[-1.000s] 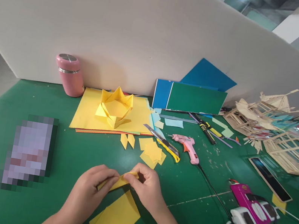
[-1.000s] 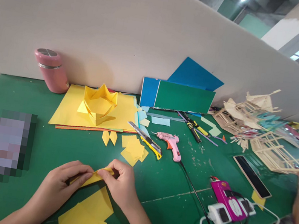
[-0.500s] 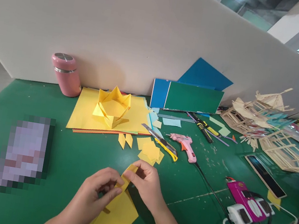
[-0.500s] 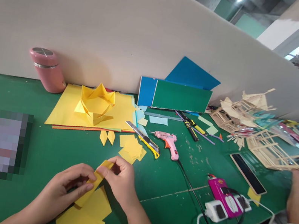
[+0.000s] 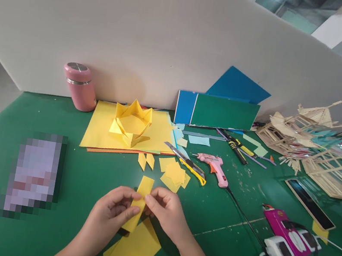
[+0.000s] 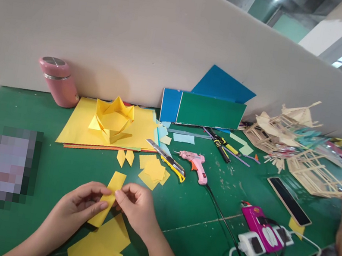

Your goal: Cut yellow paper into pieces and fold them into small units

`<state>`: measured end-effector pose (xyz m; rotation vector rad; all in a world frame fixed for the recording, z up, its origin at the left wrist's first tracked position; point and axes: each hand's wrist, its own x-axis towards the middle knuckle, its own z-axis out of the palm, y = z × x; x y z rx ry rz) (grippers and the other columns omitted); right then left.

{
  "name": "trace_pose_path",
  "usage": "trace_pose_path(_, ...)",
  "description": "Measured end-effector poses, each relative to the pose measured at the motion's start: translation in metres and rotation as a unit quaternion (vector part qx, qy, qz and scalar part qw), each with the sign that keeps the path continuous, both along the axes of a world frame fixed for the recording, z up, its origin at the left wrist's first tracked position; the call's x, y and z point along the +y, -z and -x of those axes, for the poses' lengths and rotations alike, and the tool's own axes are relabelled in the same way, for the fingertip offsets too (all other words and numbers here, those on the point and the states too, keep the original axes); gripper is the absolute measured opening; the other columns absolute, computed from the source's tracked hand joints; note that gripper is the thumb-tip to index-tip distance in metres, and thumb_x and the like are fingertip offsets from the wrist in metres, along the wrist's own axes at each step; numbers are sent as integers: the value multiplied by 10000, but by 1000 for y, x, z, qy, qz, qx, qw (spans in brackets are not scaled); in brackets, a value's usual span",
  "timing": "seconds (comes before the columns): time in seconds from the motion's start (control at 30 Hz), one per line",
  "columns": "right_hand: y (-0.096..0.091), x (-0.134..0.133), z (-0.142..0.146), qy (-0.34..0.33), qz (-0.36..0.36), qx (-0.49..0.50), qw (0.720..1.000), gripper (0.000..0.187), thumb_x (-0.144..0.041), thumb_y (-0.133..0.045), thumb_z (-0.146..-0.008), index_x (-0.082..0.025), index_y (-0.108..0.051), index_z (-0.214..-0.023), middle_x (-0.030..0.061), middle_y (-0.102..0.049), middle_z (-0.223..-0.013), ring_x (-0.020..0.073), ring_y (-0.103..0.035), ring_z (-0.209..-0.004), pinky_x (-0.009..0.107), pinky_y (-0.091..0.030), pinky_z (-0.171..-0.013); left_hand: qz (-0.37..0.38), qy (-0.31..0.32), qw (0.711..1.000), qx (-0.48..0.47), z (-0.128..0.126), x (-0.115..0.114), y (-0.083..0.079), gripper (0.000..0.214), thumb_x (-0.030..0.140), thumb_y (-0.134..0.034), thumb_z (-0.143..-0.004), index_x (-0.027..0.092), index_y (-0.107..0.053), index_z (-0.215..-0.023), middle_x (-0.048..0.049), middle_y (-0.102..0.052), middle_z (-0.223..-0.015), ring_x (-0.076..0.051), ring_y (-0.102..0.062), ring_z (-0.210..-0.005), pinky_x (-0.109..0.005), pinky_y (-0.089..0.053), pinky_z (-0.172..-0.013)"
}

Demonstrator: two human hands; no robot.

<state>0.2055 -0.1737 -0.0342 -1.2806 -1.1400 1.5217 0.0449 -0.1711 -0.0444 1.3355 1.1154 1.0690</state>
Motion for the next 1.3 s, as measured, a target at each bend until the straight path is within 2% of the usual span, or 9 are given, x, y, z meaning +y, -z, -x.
trace_pose_path(0.3,4,-1,-1,1,-19,-8,1000,457,-614,-653,-690,-192,-491,-625,-45,-515,-527,99,-492,-492,220,-425,-504,7,31,999,24,1,-2,-2,255,286,-682,-669,242,-759,-909,-50,-673,-929,-104,-521,-567,-222,-548,-551)
trace_pose_path(0.5,6,-3,-2,-49,-58,-51,996,475,-602,-529,-816,-183,-507,-593,-22,-525,-551,103,-483,-523,225,-387,-523,-9,15,1000,24,2,-4,0,276,305,-683,-690,247,-753,-950,-62,-661,-989,-105,-541,-584,-225,-557,-562)
trace_pose_path(0.63,5,-4,-4,-62,-64,-49,995,444,-576,-521,-834,-193,-478,-614,-33,-500,-550,108,-486,-533,223,-385,-525,-11,21,999,26,2,-5,0,291,313,-690,-699,246,-747,-977,-65,-655,-1007,-101,-545,-587,-224,-563,-575)
trace_pose_path(0.8,4,-5,-3,-43,-94,-89,991,394,-485,-502,-862,-203,-412,-603,-52,-438,-528,95,-410,-498,220,-333,-496,13,36,999,13,1,-6,-2,320,285,-688,-693,260,-736,-1008,-65,-624,-1058,-96,-542,-604,-227,-568,-574)
trace_pose_path(0.97,6,-5,-3,-39,-89,-93,991,388,-482,-493,-859,-202,-405,-605,-53,-420,-534,93,-381,-492,223,-303,-480,37,47,998,14,0,-7,-2,363,312,-679,-691,261,-715,-1049,-67,-590,-1122,-91,-507,-594,-237,-569,-531)
trace_pose_path(1.17,6,-5,-3,-66,-126,-124,982,385,-384,-485,-875,-196,-376,-557,-58,-361,-525,90,-324,-514,220,-261,-477,19,21,999,28,0,-4,-4,383,341,-673,-692,243,-704,-1060,-74,-599,-1104,-90,-500,-585,-245,-562,-551)
trace_pose_path(1.3,4,-6,-3,-71,-126,-113,983,371,-354,-489,-864,-197,-365,-551,-61,-337,-526,88,-303,-509,218,-256,-472,23,12,1000,17,0,-4,-4,395,353,-684,-686,236,-701,-1062,-77,-602,-1100,-84,-489,-572,-242,-543,-532)
